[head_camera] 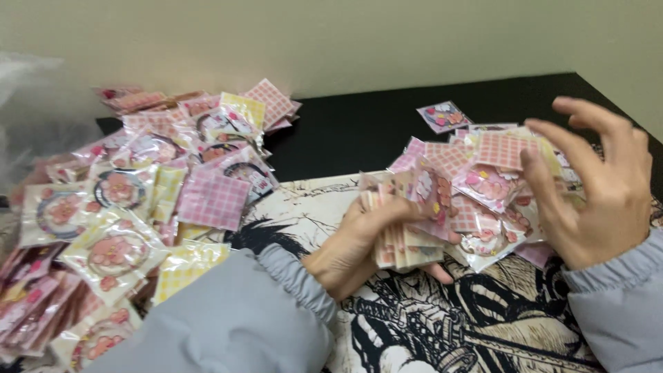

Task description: The person sorts through a large pile of small, individually packaged stickers featuring cartoon characters. They pick up stacks of stickers, separate them by design, and place them into smaller, organized piles on the patterned surface.

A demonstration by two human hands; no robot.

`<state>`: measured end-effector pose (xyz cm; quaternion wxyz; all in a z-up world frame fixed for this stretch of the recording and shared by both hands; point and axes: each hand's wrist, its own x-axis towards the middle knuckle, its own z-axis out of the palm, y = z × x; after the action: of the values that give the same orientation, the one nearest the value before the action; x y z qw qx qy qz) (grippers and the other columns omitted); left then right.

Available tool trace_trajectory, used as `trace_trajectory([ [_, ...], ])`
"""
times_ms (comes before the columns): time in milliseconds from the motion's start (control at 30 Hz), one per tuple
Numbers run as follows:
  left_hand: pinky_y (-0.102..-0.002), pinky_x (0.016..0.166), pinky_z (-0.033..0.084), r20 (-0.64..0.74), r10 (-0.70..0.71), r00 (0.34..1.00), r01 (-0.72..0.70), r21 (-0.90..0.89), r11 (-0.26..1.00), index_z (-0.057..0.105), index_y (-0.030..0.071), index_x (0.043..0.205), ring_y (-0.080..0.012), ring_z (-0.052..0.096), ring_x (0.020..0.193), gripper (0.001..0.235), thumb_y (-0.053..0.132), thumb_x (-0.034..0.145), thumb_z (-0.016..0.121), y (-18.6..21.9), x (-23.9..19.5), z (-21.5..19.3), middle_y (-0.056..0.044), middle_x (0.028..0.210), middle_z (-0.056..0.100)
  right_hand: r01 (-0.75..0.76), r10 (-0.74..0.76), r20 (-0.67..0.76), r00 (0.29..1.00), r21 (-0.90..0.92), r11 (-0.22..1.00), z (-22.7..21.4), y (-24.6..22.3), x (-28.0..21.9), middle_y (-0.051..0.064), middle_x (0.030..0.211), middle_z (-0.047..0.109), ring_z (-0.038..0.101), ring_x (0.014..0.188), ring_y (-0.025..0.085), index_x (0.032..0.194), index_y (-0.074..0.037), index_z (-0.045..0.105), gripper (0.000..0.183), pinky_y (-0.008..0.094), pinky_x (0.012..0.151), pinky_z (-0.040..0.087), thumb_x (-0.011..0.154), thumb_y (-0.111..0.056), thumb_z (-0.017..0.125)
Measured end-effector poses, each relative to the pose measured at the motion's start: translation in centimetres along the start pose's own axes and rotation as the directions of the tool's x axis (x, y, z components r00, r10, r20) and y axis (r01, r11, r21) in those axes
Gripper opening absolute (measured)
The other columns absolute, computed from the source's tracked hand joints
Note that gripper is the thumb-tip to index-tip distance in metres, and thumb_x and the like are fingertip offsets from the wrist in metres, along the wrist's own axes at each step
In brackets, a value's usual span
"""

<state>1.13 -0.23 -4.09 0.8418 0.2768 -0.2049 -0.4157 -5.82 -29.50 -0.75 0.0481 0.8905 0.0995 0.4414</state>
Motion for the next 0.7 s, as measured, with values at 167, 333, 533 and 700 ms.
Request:
trace_trajectory([
  [167,-0.064,0.075,0.074,0.039,0.017,0.999,-0.020,0.079,0.997,0.055,0.003,0.150,-0.0442,0.077,0.111,0.051,-0.001,0.102,0.072,0.5,0.3,1.1,-0.027,0.133,0.064,-0.035,0.042,-0.040,0.998,0.175,0.984,-2.2,-3.6,3.3,0.033,0.149,0.076,0.070,0.136,0.045,0.141,0.011,0.084,0.027,0.057,0.117,0.055,0.125,-0.008,0.075],
  [333,-0.062,0.106,0.068,0.249,0.061,0.967,-0.184,0.511,0.840,0.056,0.020,0.154,-0.0314,0.072,0.123,0.073,0.030,0.085,0.080,2.6,-0.8,5.7,-0.014,0.167,0.053,-0.069,0.106,-0.112,0.988,0.293,0.953,-4.7,-6.8,10.7,0.031,0.136,0.078,0.074,0.126,0.041,0.137,0.013,0.083,0.017,0.053,0.114,0.057,0.129,0.003,0.073],
  [533,-0.034,0.126,0.048,0.105,-0.189,0.976,0.079,0.638,0.766,0.031,0.019,0.178,-0.0185,0.060,0.135,0.131,0.051,0.059,0.075,2.0,-3.3,10.8,-0.013,0.158,0.058,0.073,0.002,-0.206,0.979,0.355,0.932,-3.4,-7.5,20.6,0.029,0.128,0.077,0.073,0.110,0.035,0.140,0.015,0.075,0.018,0.045,0.093,0.062,0.129,0.002,0.069],
  [700,-0.065,0.138,0.040,0.479,-0.032,0.878,-0.217,0.456,0.863,0.014,0.014,0.165,-0.0389,0.050,0.145,0.129,0.072,0.067,0.076,-3.4,-0.8,9.3,-0.027,0.166,0.033,-0.291,0.350,-0.070,0.934,0.418,0.860,1.6,-3.7,26.9,0.010,0.120,0.085,0.076,0.094,0.022,0.128,-0.007,0.083,0.026,0.043,0.083,0.062,0.120,-0.028,0.070],
])
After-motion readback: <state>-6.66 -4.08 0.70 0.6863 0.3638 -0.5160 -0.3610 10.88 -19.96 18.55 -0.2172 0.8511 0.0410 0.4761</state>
